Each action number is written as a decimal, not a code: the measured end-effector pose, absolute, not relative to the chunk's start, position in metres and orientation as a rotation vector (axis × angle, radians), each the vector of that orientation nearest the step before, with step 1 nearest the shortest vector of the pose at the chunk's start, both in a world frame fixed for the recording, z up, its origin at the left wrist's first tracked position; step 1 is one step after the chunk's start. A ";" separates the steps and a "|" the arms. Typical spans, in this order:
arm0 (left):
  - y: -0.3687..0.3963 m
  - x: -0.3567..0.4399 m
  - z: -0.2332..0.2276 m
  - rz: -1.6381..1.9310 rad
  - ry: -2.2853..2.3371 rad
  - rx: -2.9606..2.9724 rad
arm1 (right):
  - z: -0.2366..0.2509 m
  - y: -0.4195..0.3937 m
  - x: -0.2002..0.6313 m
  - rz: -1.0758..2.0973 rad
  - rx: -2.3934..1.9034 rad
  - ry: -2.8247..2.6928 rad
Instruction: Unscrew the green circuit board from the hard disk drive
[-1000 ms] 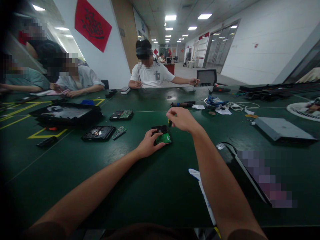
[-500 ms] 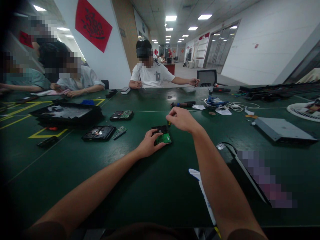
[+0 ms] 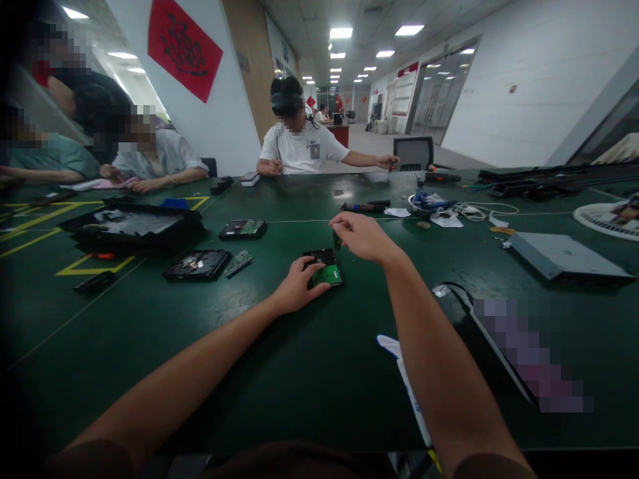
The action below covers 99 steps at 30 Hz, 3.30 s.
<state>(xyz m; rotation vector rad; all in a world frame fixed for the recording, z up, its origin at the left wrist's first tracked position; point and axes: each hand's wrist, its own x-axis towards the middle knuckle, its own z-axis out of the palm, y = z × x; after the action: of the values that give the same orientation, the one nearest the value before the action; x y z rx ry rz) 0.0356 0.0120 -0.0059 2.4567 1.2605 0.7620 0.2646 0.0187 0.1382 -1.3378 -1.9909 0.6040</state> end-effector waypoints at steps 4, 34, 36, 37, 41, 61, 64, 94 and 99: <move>0.012 0.035 -0.005 0.750 1.259 2.461 | 0.143 0.014 0.264 0.461 -1.421 -1.972; 0.012 0.035 -0.006 0.775 1.256 2.456 | 0.137 0.017 0.261 0.587 -1.346 -1.971; 0.012 0.035 -0.007 0.777 1.254 2.455 | 0.137 0.018 0.261 0.586 -1.350 -1.960; 0.012 0.035 -0.007 0.778 1.251 2.453 | 0.138 0.018 0.261 0.554 -1.353 -1.968; 0.013 0.035 -0.008 0.777 1.249 2.448 | 0.141 0.016 0.262 0.368 -1.400 -1.997; 0.012 0.036 -0.007 0.754 1.265 2.460 | 0.139 0.018 0.262 0.349 -1.411 -1.957; 0.013 0.035 -0.007 0.748 1.265 2.456 | 0.141 0.014 0.260 0.395 -1.422 -1.937; 0.011 0.034 -0.006 0.765 1.264 2.469 | 0.139 0.016 0.254 0.596 -1.334 -1.867; 0.012 0.035 -0.004 0.743 1.264 2.466 | 0.135 0.020 0.255 0.637 -1.287 -1.835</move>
<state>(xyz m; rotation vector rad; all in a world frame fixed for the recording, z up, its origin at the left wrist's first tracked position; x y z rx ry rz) 0.0350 0.0116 -0.0044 2.4663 1.2640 0.7431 0.2552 0.0204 0.1351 -1.2866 -1.8345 0.6365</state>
